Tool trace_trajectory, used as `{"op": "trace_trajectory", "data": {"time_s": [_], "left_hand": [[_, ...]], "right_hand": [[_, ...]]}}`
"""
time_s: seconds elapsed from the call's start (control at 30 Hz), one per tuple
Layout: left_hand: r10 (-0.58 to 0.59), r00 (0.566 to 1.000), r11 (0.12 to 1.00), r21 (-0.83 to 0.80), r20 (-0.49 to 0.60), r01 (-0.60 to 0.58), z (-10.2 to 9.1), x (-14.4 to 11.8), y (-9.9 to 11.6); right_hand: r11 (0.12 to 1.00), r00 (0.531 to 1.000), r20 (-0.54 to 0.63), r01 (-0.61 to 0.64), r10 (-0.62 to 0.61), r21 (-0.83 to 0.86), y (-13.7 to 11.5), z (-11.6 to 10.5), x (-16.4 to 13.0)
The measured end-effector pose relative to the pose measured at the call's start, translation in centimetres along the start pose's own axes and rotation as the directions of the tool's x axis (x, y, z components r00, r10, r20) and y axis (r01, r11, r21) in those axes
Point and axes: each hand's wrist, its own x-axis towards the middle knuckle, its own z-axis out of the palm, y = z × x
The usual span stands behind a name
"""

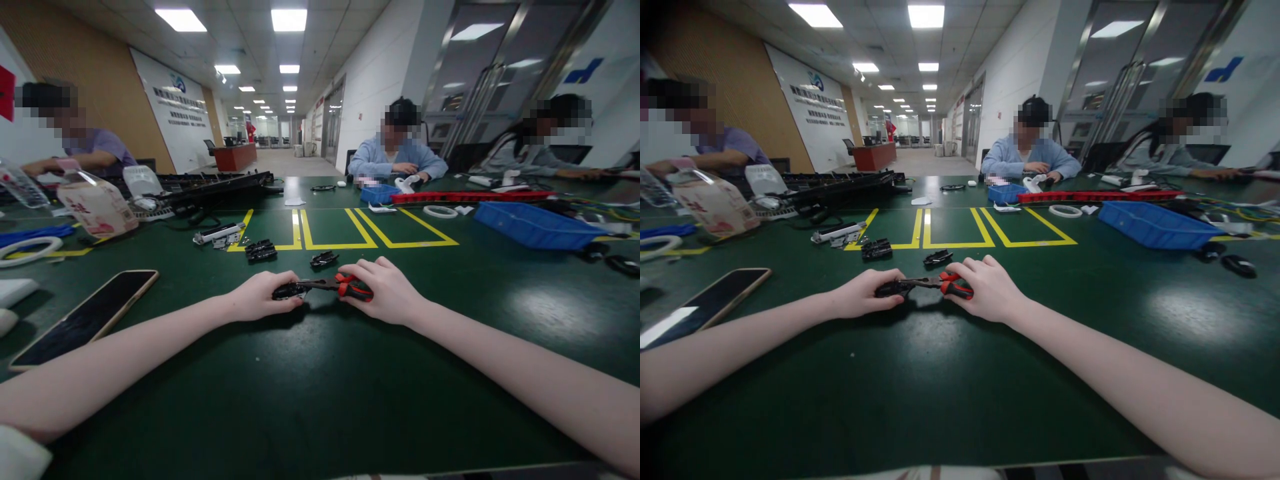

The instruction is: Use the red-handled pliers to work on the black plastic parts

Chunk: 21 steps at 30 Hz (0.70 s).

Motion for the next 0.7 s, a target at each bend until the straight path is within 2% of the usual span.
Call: {"op": "trace_trajectory", "data": {"time_s": [0.13,0.7], "left_hand": [[0.01,1.0,1.0,-0.021,0.0,-0.01,0.01,-0.06,0.04],[-0.038,0.999,0.996,-0.081,-0.031,0.035,0.11,0.26,0.09]], "right_hand": [[1.0,0.999,0.038,0.017,-0.017,-0.012,0.04,-0.09,0.02],[0.996,0.992,0.114,-0.068,0.061,0.055,-0.2,-0.14,0.24]]}}
